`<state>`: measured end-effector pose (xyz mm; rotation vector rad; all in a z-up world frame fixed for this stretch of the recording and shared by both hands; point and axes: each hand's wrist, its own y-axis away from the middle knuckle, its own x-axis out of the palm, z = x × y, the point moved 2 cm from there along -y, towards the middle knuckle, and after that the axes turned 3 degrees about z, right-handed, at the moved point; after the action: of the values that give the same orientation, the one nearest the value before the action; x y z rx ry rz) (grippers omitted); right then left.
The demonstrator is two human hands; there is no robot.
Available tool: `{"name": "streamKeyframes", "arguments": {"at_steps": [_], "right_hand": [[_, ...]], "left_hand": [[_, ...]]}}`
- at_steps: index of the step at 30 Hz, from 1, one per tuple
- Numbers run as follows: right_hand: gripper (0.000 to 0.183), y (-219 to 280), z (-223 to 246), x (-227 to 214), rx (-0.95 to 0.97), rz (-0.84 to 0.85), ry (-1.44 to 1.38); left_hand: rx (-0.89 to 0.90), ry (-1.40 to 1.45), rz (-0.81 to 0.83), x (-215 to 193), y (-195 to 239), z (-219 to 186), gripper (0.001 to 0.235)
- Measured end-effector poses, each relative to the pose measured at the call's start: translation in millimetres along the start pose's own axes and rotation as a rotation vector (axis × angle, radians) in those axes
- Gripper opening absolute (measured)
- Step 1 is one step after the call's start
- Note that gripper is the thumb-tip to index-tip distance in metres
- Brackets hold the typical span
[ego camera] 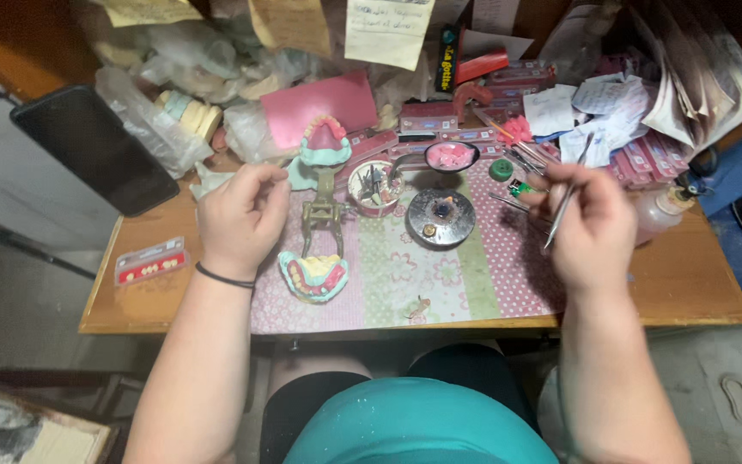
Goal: The person works on a dental cast mounted in an articulator, using a small metal tool to adjust pink material on the lower jaw. They then use a rotary tool to grind a small tooth-shaped object and later apply pink material to the upper jaw with a brush, pressing it into place with their fingers.
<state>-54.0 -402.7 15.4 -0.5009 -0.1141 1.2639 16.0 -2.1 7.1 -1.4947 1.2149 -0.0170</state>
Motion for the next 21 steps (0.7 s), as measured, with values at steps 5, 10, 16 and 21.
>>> {"name": "streamKeyframes", "arguments": {"at_steps": [5,10,16,21], "right_hand": [[0.043,22,-44,8,-0.021,0.105,-0.260],[0.031,17,-25,3,-0.168,0.144,0.046],[0.016,18,-38,2,-0.078,0.175,0.662],[0.013,23,-36,6,-0.011,0.299,0.763]], "left_hand": [[0.063,0.044,-0.026,5,1,11,0.008],[0.069,-0.019,0.002,13,5,18,0.007],[0.061,-0.100,-0.007,21,5,24,0.005],[0.082,-0.144,0.026,21,7,19,0.005]]}}
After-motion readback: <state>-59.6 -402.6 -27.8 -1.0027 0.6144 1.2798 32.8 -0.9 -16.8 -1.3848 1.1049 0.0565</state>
